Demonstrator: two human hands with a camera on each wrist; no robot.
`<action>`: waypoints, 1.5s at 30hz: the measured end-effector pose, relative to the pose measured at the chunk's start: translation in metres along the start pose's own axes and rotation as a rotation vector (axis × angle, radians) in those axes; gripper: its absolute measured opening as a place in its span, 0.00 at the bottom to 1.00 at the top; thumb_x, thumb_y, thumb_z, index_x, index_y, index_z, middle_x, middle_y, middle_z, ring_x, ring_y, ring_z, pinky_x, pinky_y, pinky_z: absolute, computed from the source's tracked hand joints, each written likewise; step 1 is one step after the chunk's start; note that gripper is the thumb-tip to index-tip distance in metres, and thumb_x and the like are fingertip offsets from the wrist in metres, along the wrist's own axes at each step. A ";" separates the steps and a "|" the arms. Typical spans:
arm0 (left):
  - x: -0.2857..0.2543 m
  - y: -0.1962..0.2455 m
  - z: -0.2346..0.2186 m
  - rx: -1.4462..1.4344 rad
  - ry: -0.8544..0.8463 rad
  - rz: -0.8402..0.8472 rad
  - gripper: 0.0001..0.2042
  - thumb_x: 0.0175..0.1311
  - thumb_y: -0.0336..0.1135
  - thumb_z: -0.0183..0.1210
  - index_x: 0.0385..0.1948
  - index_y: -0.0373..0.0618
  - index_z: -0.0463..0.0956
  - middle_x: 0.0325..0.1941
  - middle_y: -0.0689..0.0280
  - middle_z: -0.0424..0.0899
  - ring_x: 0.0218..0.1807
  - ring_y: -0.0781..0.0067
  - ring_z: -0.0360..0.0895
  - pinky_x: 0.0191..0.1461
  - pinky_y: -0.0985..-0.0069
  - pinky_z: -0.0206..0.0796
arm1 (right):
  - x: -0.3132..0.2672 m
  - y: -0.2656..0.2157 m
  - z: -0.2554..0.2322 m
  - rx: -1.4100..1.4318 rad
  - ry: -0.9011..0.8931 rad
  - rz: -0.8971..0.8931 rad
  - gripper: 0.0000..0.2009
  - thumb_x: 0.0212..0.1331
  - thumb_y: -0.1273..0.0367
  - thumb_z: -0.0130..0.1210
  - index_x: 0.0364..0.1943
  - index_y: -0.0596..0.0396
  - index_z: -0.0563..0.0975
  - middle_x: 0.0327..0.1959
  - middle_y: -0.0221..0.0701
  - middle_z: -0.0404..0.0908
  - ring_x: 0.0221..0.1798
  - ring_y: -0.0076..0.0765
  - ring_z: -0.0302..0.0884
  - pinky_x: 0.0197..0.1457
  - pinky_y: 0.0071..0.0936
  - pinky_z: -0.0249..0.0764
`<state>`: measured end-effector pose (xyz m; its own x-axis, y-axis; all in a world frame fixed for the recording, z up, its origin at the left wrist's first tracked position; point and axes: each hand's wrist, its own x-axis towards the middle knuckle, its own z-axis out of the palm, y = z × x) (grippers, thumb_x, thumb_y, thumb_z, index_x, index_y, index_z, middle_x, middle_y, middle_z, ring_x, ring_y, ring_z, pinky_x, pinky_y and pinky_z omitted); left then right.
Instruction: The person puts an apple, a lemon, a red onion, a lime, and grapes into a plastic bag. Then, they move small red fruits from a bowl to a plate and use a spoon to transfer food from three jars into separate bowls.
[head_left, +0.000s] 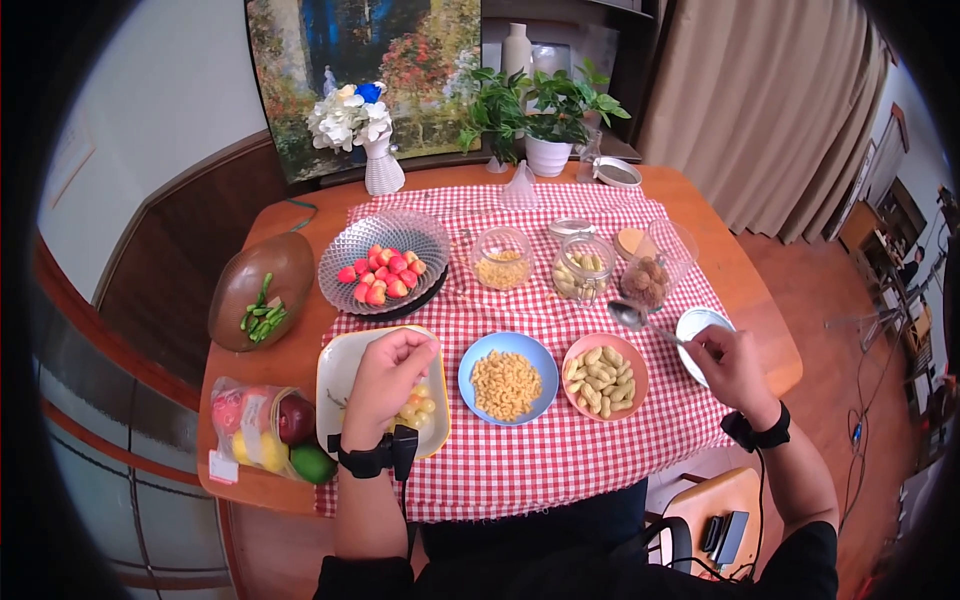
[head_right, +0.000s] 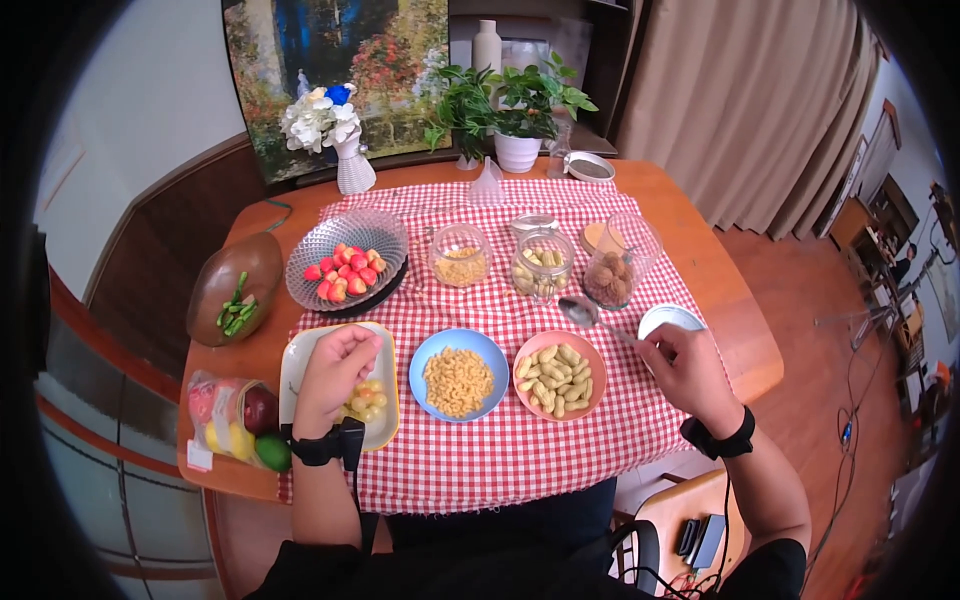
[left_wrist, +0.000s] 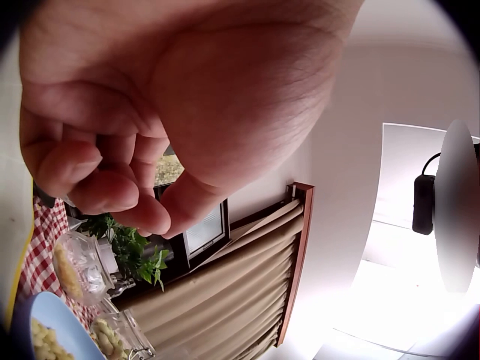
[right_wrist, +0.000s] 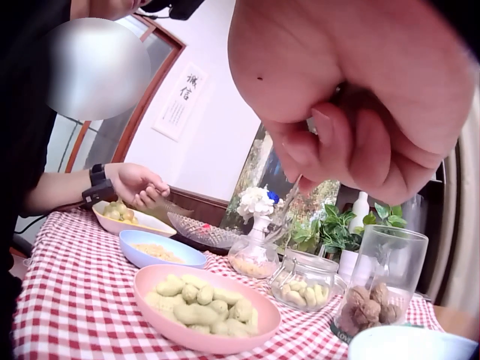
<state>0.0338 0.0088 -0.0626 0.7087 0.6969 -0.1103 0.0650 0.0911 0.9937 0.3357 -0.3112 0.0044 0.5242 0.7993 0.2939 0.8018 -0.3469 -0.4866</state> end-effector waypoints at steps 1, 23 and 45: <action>0.001 -0.001 0.000 -0.003 0.005 0.004 0.07 0.73 0.33 0.63 0.41 0.39 0.81 0.30 0.75 0.81 0.31 0.89 0.72 0.36 0.87 0.63 | 0.008 0.003 0.000 -0.007 0.037 0.034 0.11 0.65 0.68 0.65 0.33 0.65 0.83 0.16 0.41 0.77 0.17 0.29 0.74 0.24 0.30 0.69; 0.003 -0.007 -0.001 -0.033 -0.024 0.066 0.06 0.74 0.33 0.63 0.41 0.41 0.81 0.30 0.77 0.80 0.29 0.92 0.70 0.33 0.89 0.61 | 0.187 0.010 0.076 -0.427 -0.236 -0.038 0.08 0.54 0.70 0.64 0.31 0.62 0.86 0.31 0.50 0.87 0.34 0.56 0.87 0.42 0.46 0.83; 0.002 -0.008 -0.003 -0.027 -0.034 0.060 0.08 0.72 0.33 0.65 0.40 0.37 0.81 0.31 0.73 0.83 0.32 0.88 0.75 0.34 0.86 0.65 | 0.143 0.022 0.071 0.548 -0.154 0.539 0.10 0.67 0.71 0.61 0.29 0.63 0.80 0.19 0.24 0.72 0.17 0.18 0.63 0.19 0.24 0.54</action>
<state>0.0330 0.0116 -0.0709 0.7339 0.6774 -0.0494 0.0033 0.0692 0.9976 0.4081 -0.1692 -0.0226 0.7230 0.6625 -0.1959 0.1714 -0.4467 -0.8781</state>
